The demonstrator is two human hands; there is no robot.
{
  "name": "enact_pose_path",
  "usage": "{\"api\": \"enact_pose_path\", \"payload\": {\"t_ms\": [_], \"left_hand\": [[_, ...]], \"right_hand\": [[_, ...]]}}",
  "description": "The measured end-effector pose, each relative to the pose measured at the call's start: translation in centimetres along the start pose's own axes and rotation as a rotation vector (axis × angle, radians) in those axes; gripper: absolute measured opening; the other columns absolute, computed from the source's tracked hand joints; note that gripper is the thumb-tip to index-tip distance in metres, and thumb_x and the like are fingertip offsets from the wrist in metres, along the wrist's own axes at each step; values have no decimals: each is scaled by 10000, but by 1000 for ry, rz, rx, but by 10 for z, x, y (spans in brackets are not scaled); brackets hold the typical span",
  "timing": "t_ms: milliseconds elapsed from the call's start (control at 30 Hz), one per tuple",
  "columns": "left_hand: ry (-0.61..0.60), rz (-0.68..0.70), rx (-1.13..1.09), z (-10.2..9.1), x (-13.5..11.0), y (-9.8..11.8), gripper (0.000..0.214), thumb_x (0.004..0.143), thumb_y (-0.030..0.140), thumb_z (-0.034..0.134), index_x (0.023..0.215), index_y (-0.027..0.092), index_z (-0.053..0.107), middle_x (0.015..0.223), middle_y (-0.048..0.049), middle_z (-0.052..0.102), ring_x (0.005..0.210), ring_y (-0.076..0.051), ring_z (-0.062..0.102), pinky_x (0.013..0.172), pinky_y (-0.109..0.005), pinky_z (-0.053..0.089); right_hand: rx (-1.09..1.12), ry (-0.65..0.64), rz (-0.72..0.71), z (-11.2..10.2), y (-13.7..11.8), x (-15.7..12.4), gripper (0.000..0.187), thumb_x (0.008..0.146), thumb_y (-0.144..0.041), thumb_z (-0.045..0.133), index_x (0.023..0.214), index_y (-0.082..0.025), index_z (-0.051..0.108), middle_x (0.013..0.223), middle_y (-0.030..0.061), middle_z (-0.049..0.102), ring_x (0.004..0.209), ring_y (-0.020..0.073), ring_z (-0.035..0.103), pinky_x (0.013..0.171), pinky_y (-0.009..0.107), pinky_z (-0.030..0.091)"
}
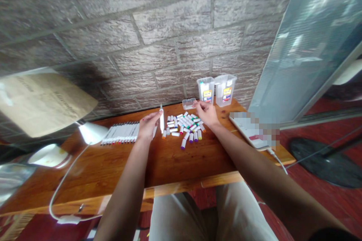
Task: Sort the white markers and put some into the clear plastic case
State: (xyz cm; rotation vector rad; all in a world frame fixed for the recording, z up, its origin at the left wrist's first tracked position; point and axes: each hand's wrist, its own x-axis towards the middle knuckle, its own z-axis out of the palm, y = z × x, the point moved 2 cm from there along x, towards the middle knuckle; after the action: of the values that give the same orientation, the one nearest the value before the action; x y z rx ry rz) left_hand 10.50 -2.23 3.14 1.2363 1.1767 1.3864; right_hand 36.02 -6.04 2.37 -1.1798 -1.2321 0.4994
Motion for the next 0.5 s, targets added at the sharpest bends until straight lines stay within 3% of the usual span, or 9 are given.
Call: {"api": "enact_pose_path", "payload": {"t_ms": [100, 233, 367, 500], "left_hand": [[-177, -131, -287, 13, -8, 4, 396, 550, 383, 941, 827, 151, 779, 729, -3, 725, 594, -70, 592, 562, -179, 433], [-362, -195, -378, 29, -22, 5, 397, 571, 346, 947, 859, 140, 767, 721, -6, 717, 585, -72, 602, 569, -182, 470], [-423, -217, -383, 36, -29, 5, 389, 584, 339, 943, 861, 143, 755, 764, -13, 734, 601, -67, 611, 576, -173, 484], [-438, -192, -387, 36, -29, 7, 360, 638, 327, 917, 896, 154, 736, 774, 7, 733, 560, -40, 576, 562, -161, 477]], "right_hand": [[140, -206, 4, 12, -16, -11, 521, 833, -669, 616, 737, -163, 694, 609, -20, 574, 561, 105, 465, 548, 241, 356], [257, -482, -20, 33, -27, -30, 481, 801, -631, 689, 754, -153, 709, 662, -10, 625, 584, 99, 496, 572, 238, 378], [258, -587, -30, 41, -28, -38, 480, 762, -617, 740, 863, -149, 763, 647, -17, 623, 552, 92, 472, 534, 236, 353], [289, -628, 6, 37, -30, -36, 473, 764, -612, 740, 814, -142, 746, 648, -20, 628, 555, 83, 482, 537, 226, 362]]}}
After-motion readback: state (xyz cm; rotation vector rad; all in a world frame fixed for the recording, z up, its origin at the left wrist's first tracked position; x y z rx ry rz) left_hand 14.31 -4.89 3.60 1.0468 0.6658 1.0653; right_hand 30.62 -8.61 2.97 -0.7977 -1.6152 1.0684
